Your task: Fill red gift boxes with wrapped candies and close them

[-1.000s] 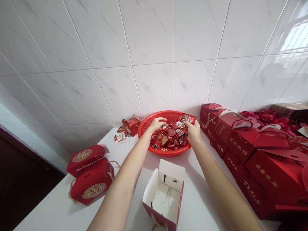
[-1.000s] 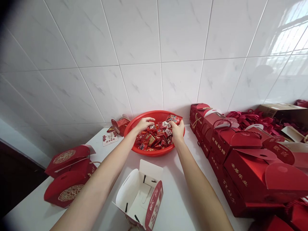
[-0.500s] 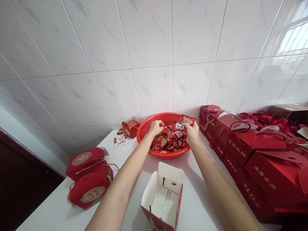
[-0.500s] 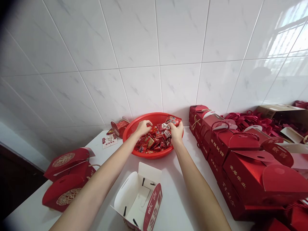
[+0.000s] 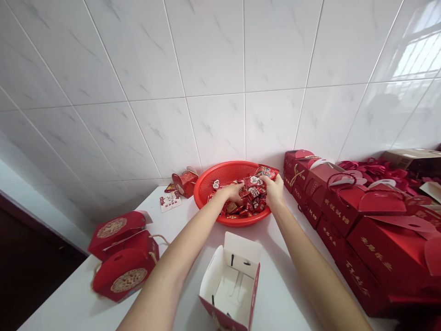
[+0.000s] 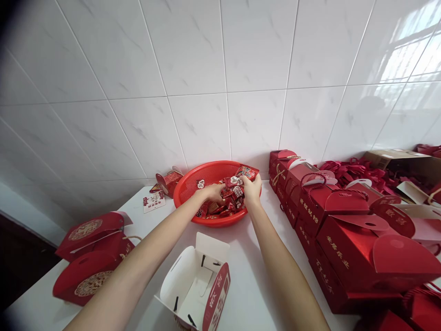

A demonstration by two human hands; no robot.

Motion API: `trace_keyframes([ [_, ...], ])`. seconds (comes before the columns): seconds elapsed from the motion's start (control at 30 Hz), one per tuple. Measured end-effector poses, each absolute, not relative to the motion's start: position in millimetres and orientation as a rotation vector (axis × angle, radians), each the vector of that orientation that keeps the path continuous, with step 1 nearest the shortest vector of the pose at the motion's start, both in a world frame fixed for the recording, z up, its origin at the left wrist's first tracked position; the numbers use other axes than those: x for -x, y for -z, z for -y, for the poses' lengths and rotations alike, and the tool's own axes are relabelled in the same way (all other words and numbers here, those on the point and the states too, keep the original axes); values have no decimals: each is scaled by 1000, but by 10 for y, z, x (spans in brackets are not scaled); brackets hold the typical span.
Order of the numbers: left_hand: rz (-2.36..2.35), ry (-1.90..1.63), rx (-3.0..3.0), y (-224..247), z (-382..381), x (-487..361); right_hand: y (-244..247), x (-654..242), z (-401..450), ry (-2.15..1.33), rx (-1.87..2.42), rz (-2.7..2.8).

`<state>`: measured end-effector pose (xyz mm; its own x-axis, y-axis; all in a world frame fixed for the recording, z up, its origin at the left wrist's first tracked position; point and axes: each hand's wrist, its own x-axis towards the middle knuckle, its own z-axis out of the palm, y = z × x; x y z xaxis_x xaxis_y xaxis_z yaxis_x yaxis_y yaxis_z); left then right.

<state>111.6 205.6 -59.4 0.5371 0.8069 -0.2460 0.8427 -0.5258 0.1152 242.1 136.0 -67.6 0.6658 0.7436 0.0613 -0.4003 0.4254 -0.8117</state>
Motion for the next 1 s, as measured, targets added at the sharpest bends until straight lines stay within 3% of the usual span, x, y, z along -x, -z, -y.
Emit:
trace_keyframes([
  [0.73,-1071,-912,-2068,668,-2342,-853,701,-2407,-1367,-740,856,498],
  [0.9,-1577,-1121,-2083,589,-2273,-823,700,-2406,-1372,-744,858,495],
  [1.0,-1801,-948,-2127,558,-2211,-811,698,-2406,-1374,-738,864,496],
])
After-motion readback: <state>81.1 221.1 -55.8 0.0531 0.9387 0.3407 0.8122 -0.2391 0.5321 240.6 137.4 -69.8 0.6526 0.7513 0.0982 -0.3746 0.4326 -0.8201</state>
